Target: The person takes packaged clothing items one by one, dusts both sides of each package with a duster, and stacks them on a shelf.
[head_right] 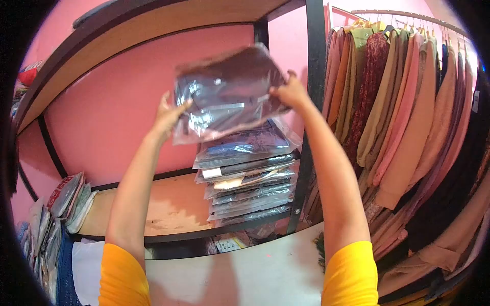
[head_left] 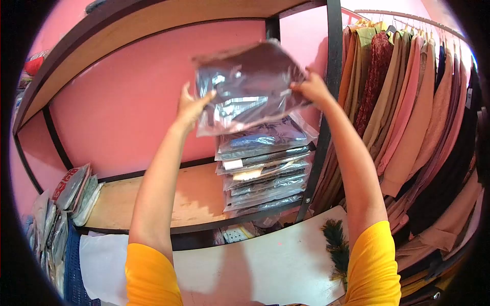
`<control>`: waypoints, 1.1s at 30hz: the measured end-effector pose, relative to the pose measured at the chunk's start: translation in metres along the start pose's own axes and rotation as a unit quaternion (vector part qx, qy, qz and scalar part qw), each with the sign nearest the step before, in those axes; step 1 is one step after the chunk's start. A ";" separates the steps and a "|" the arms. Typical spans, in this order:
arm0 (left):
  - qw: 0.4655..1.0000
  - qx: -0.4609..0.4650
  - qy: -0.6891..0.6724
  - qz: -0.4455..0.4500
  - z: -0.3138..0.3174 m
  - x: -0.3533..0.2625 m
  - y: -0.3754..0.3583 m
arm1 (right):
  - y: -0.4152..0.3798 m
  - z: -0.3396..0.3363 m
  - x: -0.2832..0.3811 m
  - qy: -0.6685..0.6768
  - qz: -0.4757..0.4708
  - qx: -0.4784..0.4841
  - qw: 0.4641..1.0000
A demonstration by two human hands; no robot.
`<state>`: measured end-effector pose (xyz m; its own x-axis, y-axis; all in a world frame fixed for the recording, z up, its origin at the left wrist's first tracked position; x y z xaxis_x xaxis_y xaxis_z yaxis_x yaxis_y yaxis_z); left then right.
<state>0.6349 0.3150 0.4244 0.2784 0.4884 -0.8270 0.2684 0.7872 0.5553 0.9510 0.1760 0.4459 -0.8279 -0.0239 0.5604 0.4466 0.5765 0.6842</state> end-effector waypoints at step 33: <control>0.968 0.085 0.002 -0.235 -0.025 0.081 -0.061 | -0.121 0.029 0.027 -0.348 -0.127 0.105 0.923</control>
<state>0.6180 0.3164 0.3214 0.0860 0.0933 -0.9919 0.5126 0.8496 0.1243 0.8646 0.1294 0.3651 -0.9468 0.3088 -0.0908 0.1935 0.7715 0.6061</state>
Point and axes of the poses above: each hand's wrist, its own y-axis towards the middle knuckle, its own z-axis out of the palm, x = y × z, the point moved 7 cm from there along y, towards the middle knuckle, and after that the axes turned 10 degrees about -y, right-handed, at the moved point
